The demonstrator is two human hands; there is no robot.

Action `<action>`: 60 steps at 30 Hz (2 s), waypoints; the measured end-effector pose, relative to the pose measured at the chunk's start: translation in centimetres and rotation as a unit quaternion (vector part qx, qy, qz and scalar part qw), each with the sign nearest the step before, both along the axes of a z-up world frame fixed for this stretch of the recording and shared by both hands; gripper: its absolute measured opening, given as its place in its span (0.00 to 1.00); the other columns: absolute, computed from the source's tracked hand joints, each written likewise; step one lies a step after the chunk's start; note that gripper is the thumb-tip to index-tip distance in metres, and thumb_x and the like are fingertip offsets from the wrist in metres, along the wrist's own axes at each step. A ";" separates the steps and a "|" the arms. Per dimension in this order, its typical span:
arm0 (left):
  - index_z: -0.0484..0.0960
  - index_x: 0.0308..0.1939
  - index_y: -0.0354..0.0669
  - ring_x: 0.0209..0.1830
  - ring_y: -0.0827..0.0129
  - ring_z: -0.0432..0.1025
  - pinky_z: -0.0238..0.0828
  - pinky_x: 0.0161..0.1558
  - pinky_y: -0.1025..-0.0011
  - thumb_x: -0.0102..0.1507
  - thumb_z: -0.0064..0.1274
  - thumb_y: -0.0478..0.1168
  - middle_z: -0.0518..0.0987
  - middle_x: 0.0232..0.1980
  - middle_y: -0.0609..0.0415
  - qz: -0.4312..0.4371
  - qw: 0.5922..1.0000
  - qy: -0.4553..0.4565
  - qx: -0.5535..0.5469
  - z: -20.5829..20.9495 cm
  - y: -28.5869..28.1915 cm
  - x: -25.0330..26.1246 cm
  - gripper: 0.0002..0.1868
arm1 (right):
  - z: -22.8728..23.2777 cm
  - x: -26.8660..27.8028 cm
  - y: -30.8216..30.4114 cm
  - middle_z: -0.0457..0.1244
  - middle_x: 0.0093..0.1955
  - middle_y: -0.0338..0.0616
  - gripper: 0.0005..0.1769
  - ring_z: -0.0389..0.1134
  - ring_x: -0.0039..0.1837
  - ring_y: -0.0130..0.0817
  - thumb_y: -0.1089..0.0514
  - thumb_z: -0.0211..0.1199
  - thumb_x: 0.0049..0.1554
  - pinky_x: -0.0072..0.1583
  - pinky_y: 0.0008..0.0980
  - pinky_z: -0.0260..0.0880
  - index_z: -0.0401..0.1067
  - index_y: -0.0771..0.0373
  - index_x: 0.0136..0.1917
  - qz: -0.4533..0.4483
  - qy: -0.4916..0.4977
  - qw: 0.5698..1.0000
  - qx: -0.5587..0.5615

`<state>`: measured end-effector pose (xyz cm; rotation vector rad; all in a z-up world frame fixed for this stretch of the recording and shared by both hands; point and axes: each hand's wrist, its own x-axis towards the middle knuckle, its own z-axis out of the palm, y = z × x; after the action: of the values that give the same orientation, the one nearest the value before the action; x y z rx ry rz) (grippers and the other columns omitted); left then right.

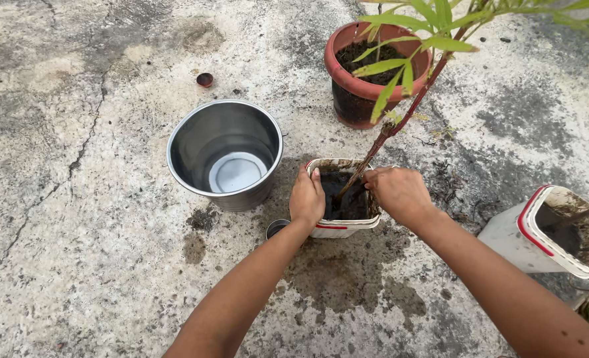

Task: The person prepares a small plant by hand, pouring water from a small cup into a container filled with soil and pressing the soil down around the stem.

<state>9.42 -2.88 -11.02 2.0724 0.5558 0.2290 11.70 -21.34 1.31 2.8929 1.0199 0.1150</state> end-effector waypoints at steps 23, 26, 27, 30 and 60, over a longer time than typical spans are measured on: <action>0.66 0.69 0.36 0.62 0.43 0.71 0.66 0.61 0.53 0.73 0.31 0.47 0.75 0.65 0.37 0.041 0.999 0.008 -0.027 1.7 -0.5 -0.5 0.26 | -6.5 2.2 1.1 0.71 0.49 0.47 0.09 0.75 0.41 0.44 0.59 0.56 0.61 0.42 0.43 0.77 0.77 0.59 0.51 -0.047 0.126 0.991 -0.011; 0.66 0.69 0.36 0.62 0.43 0.70 0.66 0.61 0.52 0.73 0.31 0.47 0.74 0.65 0.37 0.043 0.999 -0.005 -0.017 2.1 -0.5 -0.5 0.26 | -2.2 1.2 0.0 0.72 0.47 0.49 0.09 0.74 0.46 0.50 0.56 0.61 0.59 0.49 0.46 0.74 0.77 0.63 0.44 0.004 0.075 0.995 0.070; 0.65 0.69 0.35 0.62 0.43 0.70 0.66 0.61 0.52 0.73 0.31 0.47 0.74 0.65 0.36 0.042 0.999 -0.020 -0.008 1.9 -0.5 -0.5 0.26 | -0.9 1.1 -0.5 0.71 0.47 0.51 0.09 0.73 0.46 0.51 0.56 0.61 0.60 0.50 0.47 0.74 0.77 0.64 0.44 0.002 0.081 0.991 0.111; 0.65 0.70 0.36 0.61 0.43 0.70 0.66 0.60 0.52 0.72 0.31 0.47 0.74 0.65 0.37 0.040 0.999 -0.017 -0.012 1.7 -0.7 -0.5 0.26 | 2.0 2.1 -1.5 0.70 0.47 0.54 0.10 0.72 0.47 0.54 0.56 0.63 0.60 0.52 0.47 0.72 0.76 0.66 0.45 0.024 0.077 0.978 0.192; 0.65 0.71 0.40 0.66 0.47 0.69 0.65 0.62 0.55 0.73 0.33 0.49 0.73 0.68 0.41 0.066 0.998 -0.009 -0.023 0.8 -0.9 0.2 0.26 | -10.8 3.7 0.3 0.67 0.45 0.60 0.11 0.71 0.53 0.57 0.70 0.55 0.51 0.55 0.49 0.73 0.69 0.65 0.48 0.031 0.090 0.990 0.101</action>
<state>9.64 -3.77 -10.26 1.9902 0.6825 0.3086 15.42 -21.06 -9.52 3.1025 1.1919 -0.0438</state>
